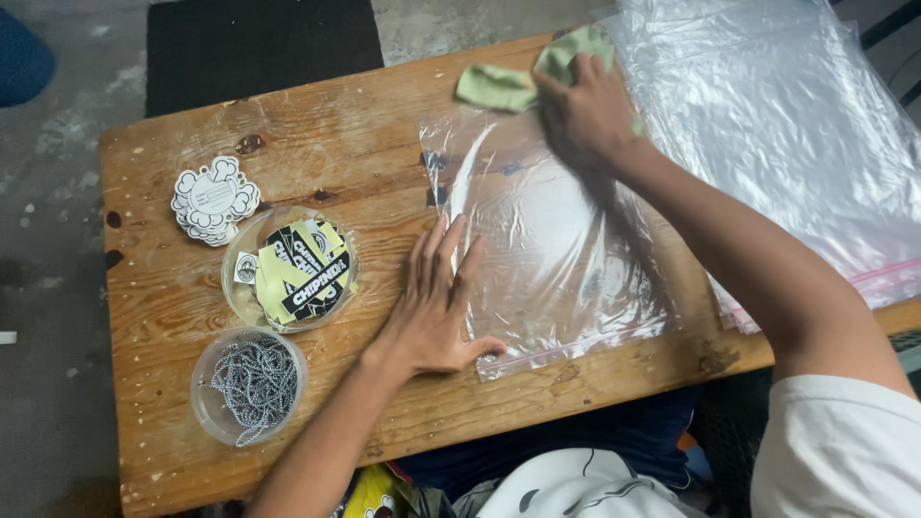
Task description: The person wipes a black sling bag with a cloth, attaches a decorative keychain to the zipper, and then places the bag into a clear plastic bag. They also wipe the plastic bag with the cloth before sealing it around the bag.
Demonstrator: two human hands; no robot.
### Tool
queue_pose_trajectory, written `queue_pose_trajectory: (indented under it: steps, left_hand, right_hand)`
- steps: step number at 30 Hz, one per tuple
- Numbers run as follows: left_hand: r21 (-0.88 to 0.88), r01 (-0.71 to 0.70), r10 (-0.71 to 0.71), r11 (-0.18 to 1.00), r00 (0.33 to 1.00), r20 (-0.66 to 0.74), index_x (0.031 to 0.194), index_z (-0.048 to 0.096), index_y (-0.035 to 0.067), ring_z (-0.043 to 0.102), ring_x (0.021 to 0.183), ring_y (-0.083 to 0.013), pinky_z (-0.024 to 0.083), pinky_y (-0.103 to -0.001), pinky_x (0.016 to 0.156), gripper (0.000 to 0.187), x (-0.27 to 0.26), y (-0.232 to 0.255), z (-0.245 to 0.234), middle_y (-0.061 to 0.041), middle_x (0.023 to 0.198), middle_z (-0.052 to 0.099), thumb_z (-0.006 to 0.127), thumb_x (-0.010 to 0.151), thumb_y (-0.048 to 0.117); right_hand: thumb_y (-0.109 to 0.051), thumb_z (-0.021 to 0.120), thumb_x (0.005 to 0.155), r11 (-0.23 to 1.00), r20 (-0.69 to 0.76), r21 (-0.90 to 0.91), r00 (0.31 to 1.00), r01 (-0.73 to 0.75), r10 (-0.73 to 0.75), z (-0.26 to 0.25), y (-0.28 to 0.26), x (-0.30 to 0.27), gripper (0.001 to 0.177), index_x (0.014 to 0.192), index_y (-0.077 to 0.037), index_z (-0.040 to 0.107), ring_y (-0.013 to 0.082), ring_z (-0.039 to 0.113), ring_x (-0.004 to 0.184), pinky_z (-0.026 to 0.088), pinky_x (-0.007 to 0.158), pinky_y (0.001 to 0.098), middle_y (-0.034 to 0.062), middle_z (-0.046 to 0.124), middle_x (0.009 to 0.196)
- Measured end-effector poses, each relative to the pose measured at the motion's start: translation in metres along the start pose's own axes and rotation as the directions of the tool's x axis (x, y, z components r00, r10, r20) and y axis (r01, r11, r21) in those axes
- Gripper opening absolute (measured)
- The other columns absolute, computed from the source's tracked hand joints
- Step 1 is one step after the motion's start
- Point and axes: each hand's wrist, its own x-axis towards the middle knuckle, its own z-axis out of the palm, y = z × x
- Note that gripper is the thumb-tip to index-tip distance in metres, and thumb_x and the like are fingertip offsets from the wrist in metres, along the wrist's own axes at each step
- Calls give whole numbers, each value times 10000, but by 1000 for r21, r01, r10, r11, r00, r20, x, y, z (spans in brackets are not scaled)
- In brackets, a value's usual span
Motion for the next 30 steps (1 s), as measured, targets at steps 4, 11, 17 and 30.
queue_pose_trajectory:
  steps: [4,11,17,30]
  left_hand:
    - [2,8,-8,1000,1000,-9,1587,-29,72,111,1537,-511,131,-642,1258,1444,0,4,-9,-337,1630,55,805,664,806]
    - [107,121,-136,987,979,151,1575,111,-11,78,1530,-480,76,-593,1236,1405,2,5,-12,-333,1627,70,535,656,963]
    - [79,137,-147,987,979,138,1489,348,-69,153,1499,-515,128,-593,1228,1394,3,7,-13,-366,1581,198,584,578,959]
    - [35,170,-174,985,969,173,1513,332,-59,131,1490,-533,118,-608,1227,1369,6,10,-20,-357,1590,177,605,606,930]
  right_hand:
    - [-274,528,991,977,100,-103,975,-186,196,0,21,-3,479,1431,-84,538,449,517,919,496,658,562,272,498,1070]
    - [-324,453,952,976,201,216,977,33,-77,-49,-67,-91,584,1469,-52,432,410,511,851,464,668,517,276,496,1064]
    - [-258,525,917,907,129,315,934,279,-332,-68,-91,-143,589,1483,-101,488,384,511,816,455,677,446,165,471,961]
    - [-323,605,838,991,177,-98,981,91,-73,-76,-29,-151,693,1483,-86,517,340,575,795,451,638,405,151,520,956]
